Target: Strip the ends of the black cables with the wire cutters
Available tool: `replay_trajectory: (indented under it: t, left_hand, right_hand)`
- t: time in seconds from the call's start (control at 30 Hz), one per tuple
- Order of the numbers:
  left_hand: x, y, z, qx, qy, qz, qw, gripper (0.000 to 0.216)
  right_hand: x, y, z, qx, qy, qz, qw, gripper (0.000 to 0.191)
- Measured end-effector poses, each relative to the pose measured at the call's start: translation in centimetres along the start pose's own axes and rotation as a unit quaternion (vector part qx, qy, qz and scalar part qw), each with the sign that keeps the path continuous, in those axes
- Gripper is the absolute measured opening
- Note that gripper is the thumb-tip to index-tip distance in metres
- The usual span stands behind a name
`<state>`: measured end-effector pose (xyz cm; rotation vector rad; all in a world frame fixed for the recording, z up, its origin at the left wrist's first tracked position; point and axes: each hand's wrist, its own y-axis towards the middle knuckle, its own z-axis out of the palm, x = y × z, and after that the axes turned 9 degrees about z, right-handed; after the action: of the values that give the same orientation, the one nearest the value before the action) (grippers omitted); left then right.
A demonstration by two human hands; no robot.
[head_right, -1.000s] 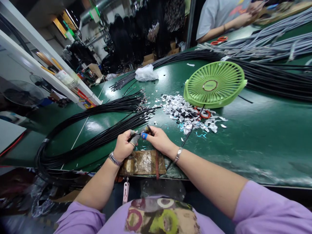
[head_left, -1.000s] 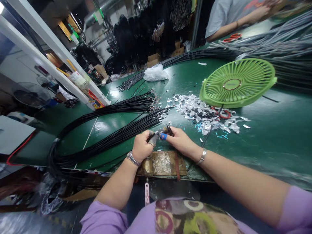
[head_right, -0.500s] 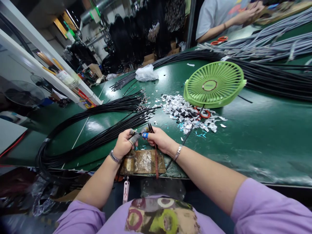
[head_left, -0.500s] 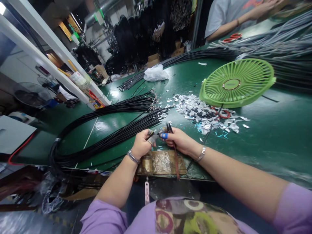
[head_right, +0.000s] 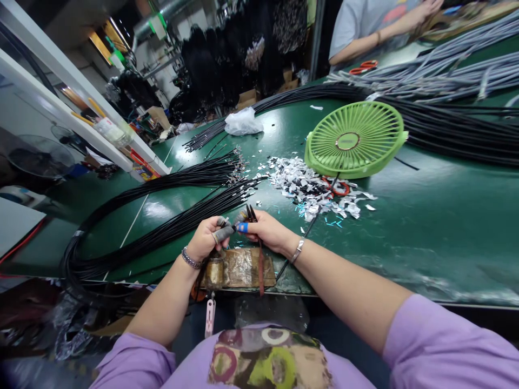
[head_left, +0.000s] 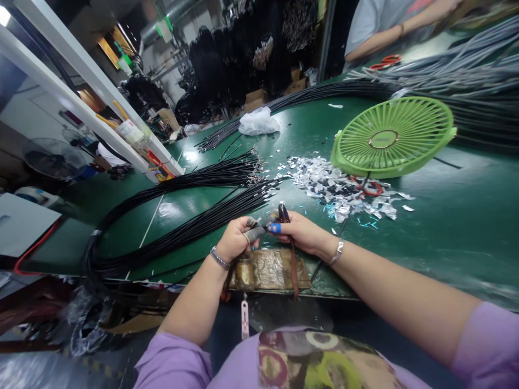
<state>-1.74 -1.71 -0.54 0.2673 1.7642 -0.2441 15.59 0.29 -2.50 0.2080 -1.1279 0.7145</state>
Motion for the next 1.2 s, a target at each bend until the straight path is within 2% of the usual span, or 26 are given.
replay_trajectory:
  t: [0.17,0.37,0.47,0.6,0.77,0.97,1.2]
  left_hand:
    - [-0.3,-0.1,0.1,0.014,-0.011,-0.006,1.000,0.047]
    - [-0.6,0.1,0.3,-0.048,0.029,0.014,0.998,0.045]
    - [-0.5,0.1,0.3,-0.051,0.031,0.017,0.998,0.044]
    - [-0.5,-0.1,0.0,-0.013,0.011,0.008,1.000,0.045]
    - [-0.5,-0.2,-0.2,0.050,0.021,0.013,0.998,0.044]
    - [-0.2,0.0,-0.5,0.019,0.142,0.121,0.982,0.037]
    - [-0.2,-0.3,-0.7,0.091,0.270,0.164,0.944,0.022]
  right_hand:
    - [-0.2,0.2,-0.1,0.046,0.061,0.057,0.995,0.033]
    - [-0.4,0.1,0.1,-0.028,0.001,-0.006,1.000,0.034]
    - [-0.3,0.0,0.2,-0.048,-0.032,-0.021,0.998,0.034]
    - [-0.1,-0.1,0.0,-0.024,-0.056,-0.015,0.998,0.030]
    - [-0.2,0.1,-0.5,0.048,-0.014,0.053,0.997,0.026]
    - [0.5,-0.4,-1.3,0.041,-0.086,0.052,0.994,0.024]
    - [1.1,-0.7,-1.4,0.068,-0.181,0.074,0.978,0.033]
